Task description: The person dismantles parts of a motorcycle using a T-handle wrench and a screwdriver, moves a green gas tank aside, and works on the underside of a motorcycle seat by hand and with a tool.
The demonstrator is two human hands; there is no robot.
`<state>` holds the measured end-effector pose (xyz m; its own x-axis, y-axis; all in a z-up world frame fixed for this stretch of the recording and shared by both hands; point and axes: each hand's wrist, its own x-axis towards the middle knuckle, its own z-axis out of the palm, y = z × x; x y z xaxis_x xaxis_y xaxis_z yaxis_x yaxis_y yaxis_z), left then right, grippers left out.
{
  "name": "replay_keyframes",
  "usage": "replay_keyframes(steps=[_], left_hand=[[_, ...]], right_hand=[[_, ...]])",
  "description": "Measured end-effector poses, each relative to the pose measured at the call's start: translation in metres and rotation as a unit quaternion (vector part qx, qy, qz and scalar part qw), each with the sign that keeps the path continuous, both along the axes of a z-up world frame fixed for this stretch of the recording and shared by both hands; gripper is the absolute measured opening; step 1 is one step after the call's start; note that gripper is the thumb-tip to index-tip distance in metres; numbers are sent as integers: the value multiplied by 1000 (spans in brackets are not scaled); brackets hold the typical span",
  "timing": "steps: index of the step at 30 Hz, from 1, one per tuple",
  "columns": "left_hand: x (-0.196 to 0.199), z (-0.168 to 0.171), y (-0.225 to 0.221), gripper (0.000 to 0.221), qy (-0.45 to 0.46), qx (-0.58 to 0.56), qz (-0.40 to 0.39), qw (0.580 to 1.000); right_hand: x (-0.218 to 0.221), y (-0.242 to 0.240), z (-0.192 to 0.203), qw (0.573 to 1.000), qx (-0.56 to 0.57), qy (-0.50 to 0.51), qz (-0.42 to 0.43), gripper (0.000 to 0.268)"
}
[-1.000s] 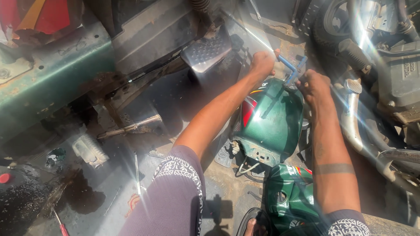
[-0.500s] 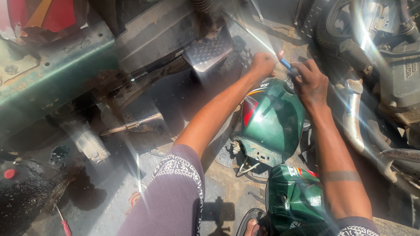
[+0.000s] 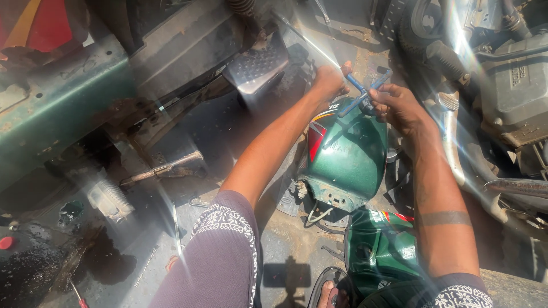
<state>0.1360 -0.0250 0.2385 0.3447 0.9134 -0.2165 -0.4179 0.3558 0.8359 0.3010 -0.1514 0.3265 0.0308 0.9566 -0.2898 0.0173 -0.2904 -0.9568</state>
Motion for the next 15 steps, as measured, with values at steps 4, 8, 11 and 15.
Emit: replay_keyframes(steps=[4, 8, 11, 15], left_hand=[[1, 5, 3, 32, 25, -2, 9, 1000], [0, 6, 9, 38, 23, -31, 1, 999], [5, 4, 13, 40, -3, -14, 19, 1000], [2, 4, 12, 44, -10, -14, 13, 1000]], right_hand=[[-4, 3, -5, 967, 182, -174, 44, 29], [-9, 6, -25, 822, 399, -405, -33, 19], [-17, 5, -38, 782, 422, -437, -142, 16], [0, 6, -14, 967, 131, 169, -136, 14]])
